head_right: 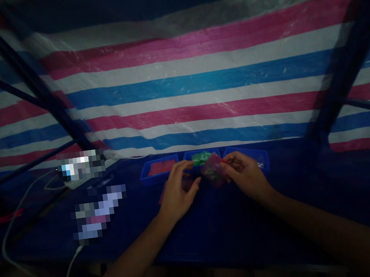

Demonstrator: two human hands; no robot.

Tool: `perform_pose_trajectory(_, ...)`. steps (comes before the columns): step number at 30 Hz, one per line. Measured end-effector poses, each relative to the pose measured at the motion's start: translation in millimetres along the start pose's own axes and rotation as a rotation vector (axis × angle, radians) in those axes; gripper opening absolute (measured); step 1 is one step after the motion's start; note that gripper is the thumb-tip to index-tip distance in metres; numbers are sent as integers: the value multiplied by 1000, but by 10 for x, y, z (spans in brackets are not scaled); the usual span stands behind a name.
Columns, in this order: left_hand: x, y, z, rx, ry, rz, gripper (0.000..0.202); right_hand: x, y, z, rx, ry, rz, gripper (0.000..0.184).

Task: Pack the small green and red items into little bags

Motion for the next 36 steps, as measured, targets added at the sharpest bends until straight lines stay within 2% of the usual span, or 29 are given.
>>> perform_pose_trajectory(3, 76, 113, 24, 84, -99, -80, 32, 18, 9, 25, -15, -16, 57, 29)
perform_pose_trajectory(6, 231, 181, 81, 92, -255, 9, 58, 119, -12, 80, -29, -98, 80, 28)
perform_pose_trajectory(9, 299, 198, 120, 63, -314, 58, 86, 253, -81, 147, -64, -203, 135, 28)
perform_pose_trajectory(11, 300, 202, 129, 73, -314, 22, 85, 324, -126, 183, -81, -265, 168, 29)
perform_pose_trajectory(16, 265, 180, 125, 92, -276, -47, 61, 362, -172, 210, -66, -329, 151, 24)
perform_pose_trajectory(22, 170, 204, 78, 89, -224, 11, 32, 248, -107, 134, -61, -213, 245, 23)
perform_pose_trajectory(27, 72, 288, 79, 169, -168, 85, 24, 193, -29, 64, -82, -156, 251, 30)
perform_pose_trajectory(32, -69, 374, 105, 274, -64, 179, 23, 296, 73, 78, 60, -280, 56, 46)
perform_pose_trajectory(36, -139, 356, 90, 229, -55, 273, 29, 390, 154, 133, 249, -370, -202, 52)
Point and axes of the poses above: each hand's wrist, its own z-axis away from the middle knuckle, its own x-axis out of the palm, y = z × x, the point moved 8 cm from there along -z, towards the middle knuckle, and after that the axes turned 6 degrees about x, right-handed, at the moved point
